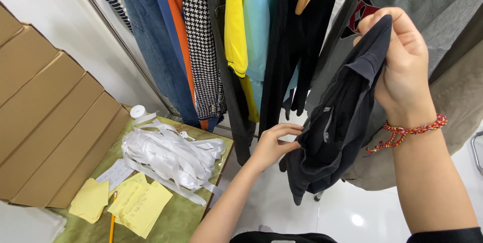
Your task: The person takes several shirts from a clothing rack, including a dark green shirt, a yellow shirt, a black shirt, and a light blue shirt. They fold each shirt by hand on a table and place them in a neat stack.
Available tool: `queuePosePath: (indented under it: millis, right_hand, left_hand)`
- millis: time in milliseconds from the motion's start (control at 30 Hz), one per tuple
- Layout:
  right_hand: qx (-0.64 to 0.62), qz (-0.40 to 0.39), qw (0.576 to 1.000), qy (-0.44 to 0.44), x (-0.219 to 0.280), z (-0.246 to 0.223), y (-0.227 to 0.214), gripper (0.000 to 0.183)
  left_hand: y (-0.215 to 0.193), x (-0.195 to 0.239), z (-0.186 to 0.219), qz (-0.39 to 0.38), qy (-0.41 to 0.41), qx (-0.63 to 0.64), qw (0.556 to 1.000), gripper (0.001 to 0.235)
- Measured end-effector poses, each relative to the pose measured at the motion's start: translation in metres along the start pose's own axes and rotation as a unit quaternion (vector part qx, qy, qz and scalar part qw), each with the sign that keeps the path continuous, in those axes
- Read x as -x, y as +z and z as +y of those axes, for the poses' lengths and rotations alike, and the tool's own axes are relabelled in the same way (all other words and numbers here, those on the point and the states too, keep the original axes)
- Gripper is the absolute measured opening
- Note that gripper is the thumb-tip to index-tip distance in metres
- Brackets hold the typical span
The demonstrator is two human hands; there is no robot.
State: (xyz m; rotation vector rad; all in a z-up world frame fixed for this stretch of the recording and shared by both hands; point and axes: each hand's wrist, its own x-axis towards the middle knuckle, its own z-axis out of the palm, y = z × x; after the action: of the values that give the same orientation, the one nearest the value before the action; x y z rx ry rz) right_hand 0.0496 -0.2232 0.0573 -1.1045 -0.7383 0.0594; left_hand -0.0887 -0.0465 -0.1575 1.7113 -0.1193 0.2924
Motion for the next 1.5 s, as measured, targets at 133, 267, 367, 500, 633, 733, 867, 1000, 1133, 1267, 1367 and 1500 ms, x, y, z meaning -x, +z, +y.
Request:
queuePosePath:
  millis: [133, 267, 367, 500, 633, 733, 867, 1000, 1133, 1267, 1367, 1500]
  right_hand:
    - [0.020, 0.052, 0.998, 0.014, 0.004, -0.002, -0.008, 0.010]
    - [0.175, 0.018, 0.984, -0.029, 0.013, -0.003, -0.033, 0.009]
    - [0.340, -0.036, 0.938, -0.059, 0.026, -0.012, -0.045, 0.011]
    - [0.494, -0.131, 0.856, -0.079, 0.045, -0.005, -0.077, 0.030]
    - [0.522, -0.177, 0.833, -0.057, 0.063, -0.001, -0.100, 0.020]
    - [0.592, -0.190, 0.783, -0.028, 0.073, -0.006, -0.107, 0.023]
    - [0.638, -0.199, 0.744, -0.001, 0.089, -0.020, -0.106, 0.031]
    - [0.706, -0.223, 0.671, -0.039, 0.107, -0.037, -0.096, 0.039]
    - [0.704, -0.201, 0.674, -0.098, 0.123, -0.045, -0.102, 0.014]
    - [0.590, -0.159, 0.788, -0.076, 0.129, -0.071, -0.079, 0.016]
    - [0.536, -0.134, 0.833, -0.034, 0.137, -0.069, -0.095, 0.016]
    - [0.431, -0.082, 0.898, 0.024, 0.167, -0.021, -0.178, 0.007]
  left_hand:
    - [0.009, 0.006, -0.013, 0.030, -0.011, -0.004, 0.999, 0.014]
    - [-0.006, 0.011, -0.029, 0.131, -0.048, -0.033, 0.990, 0.009]
    - [-0.037, 0.014, -0.034, 0.195, -0.046, -0.057, 0.978, 0.008]
    - [-0.077, 0.019, -0.036, 0.254, -0.009, -0.073, 0.964, 0.012]
    - [-0.106, 0.013, -0.024, 0.279, -0.011, -0.088, 0.956, 0.009]
    - [-0.116, 0.010, -0.007, 0.279, -0.033, -0.079, 0.957, 0.015]
    - [-0.116, 0.007, 0.003, 0.254, -0.048, -0.077, 0.963, 0.017]
    - [-0.115, 0.008, 0.010, 0.239, -0.057, -0.072, 0.967, 0.019]
    - [-0.119, 0.013, -0.002, 0.246, -0.061, -0.064, 0.965, 0.021]
    - [-0.117, 0.033, 0.004, 0.225, -0.053, -0.072, 0.970, 0.019]
    - [-0.113, 0.061, 0.012, 0.200, -0.072, -0.055, 0.976, 0.017]
    - [-0.105, 0.114, 0.052, 0.134, -0.087, -0.030, 0.987, 0.016]
